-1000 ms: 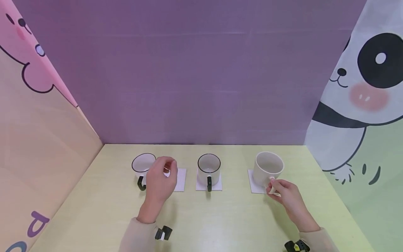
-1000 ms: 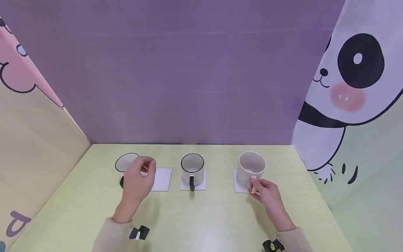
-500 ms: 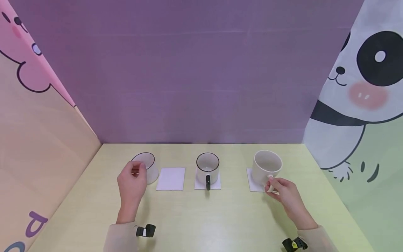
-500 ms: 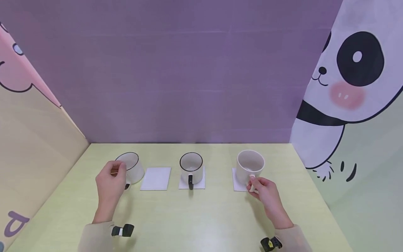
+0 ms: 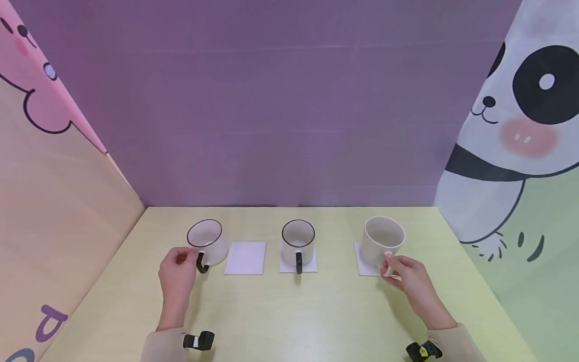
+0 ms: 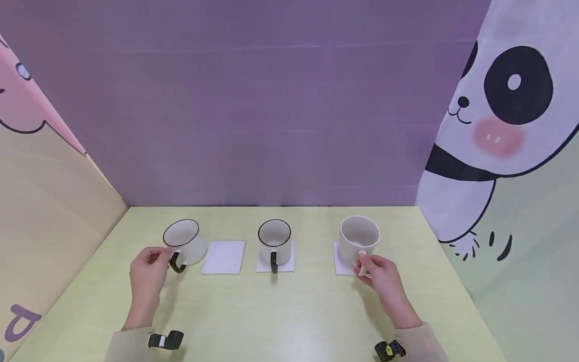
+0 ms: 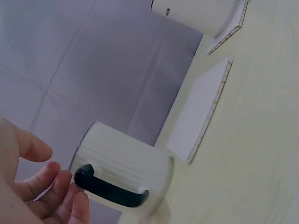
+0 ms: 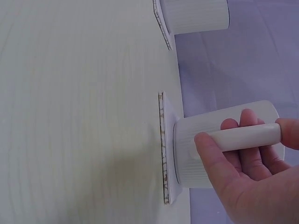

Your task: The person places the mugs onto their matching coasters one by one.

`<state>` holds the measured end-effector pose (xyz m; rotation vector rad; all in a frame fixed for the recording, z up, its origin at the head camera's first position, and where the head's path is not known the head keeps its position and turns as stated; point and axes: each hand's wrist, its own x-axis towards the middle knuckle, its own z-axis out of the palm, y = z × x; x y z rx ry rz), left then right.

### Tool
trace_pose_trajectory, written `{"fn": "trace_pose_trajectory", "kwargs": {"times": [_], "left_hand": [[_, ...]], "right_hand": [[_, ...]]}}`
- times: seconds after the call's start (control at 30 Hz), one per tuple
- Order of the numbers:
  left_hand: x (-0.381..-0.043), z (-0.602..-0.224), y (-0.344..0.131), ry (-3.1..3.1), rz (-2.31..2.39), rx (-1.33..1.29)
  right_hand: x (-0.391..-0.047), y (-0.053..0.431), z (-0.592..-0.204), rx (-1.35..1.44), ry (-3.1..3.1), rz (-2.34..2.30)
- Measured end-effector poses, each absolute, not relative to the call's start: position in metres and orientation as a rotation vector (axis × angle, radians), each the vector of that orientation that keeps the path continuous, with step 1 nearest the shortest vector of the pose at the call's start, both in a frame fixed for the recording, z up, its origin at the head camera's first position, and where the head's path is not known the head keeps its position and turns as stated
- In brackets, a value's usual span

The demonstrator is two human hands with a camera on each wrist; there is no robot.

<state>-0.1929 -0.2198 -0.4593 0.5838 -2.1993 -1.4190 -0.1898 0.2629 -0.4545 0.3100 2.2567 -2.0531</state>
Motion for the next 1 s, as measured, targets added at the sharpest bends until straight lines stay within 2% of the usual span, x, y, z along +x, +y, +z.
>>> {"fn": "trace_pose_trajectory", "kwargs": {"times": [0.3, 0.77, 0.87, 1.0], "left_hand": [[-0.194, -0.471, -0.236, -2.170, -1.888, 0.660], [-0.202, -0.477, -0.245, -2.246, -2.094, 0.428], [-0.201, -0.478, -0.244, -2.249, -2.085, 0.422], [-0.204, -0.479, -0.243, -2.270, -2.080, 0.413]], "right_hand": [[-0.190, 0.262, -0.454, 0.264, 2.251, -2.070], [-0.191, 0.258, -0.458, 0.265, 2.256, -2.078], [-0.189, 0.257, -0.457, 0.244, 2.469, -1.905], [-0.182, 0.256, -0.449, 0.183, 2.903, -1.417]]}}
